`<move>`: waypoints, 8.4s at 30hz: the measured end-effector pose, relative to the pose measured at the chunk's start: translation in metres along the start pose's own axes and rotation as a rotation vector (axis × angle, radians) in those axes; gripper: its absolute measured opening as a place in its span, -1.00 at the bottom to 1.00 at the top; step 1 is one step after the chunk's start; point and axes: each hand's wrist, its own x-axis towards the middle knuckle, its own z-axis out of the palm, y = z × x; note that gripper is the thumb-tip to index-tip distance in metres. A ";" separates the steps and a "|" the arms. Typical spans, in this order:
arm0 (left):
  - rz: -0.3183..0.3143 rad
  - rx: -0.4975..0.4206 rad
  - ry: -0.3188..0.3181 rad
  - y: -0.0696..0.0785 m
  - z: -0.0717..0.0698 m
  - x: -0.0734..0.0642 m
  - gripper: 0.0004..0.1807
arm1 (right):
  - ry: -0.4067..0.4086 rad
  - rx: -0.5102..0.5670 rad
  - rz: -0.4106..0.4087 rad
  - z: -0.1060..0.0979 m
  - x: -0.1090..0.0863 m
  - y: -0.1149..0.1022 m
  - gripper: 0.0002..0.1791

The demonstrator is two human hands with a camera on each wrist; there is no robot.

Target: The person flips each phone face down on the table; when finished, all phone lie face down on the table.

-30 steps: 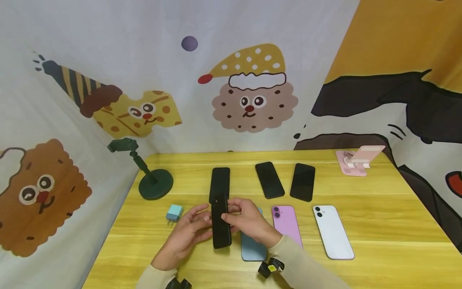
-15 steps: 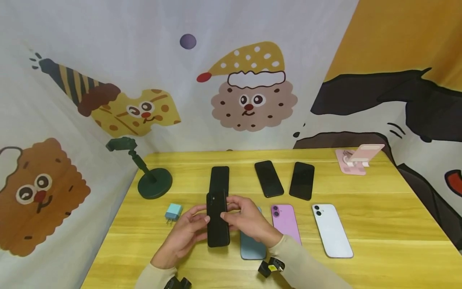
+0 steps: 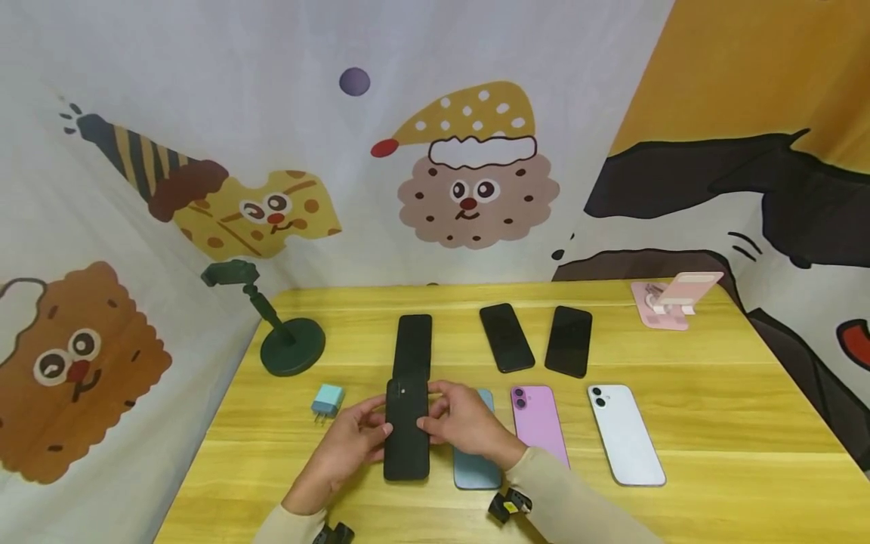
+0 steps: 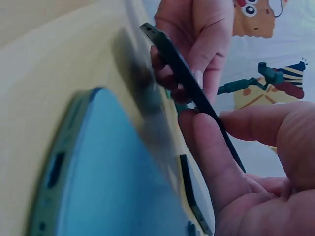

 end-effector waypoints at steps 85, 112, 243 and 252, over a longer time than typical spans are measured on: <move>0.070 0.140 0.172 0.049 -0.004 0.096 -0.31 | 0.142 -0.057 0.094 -0.047 0.084 0.006 -0.45; 0.149 -0.106 0.210 0.050 -0.002 0.107 -0.48 | 0.105 0.139 0.092 -0.044 0.092 0.011 -0.60; 0.217 0.098 0.052 0.067 0.048 0.108 -0.53 | 0.215 -0.159 0.026 -0.114 0.066 0.002 -0.52; 0.244 0.051 -0.014 0.068 0.080 0.116 -0.52 | 0.280 -0.165 0.036 -0.141 0.049 0.008 -0.54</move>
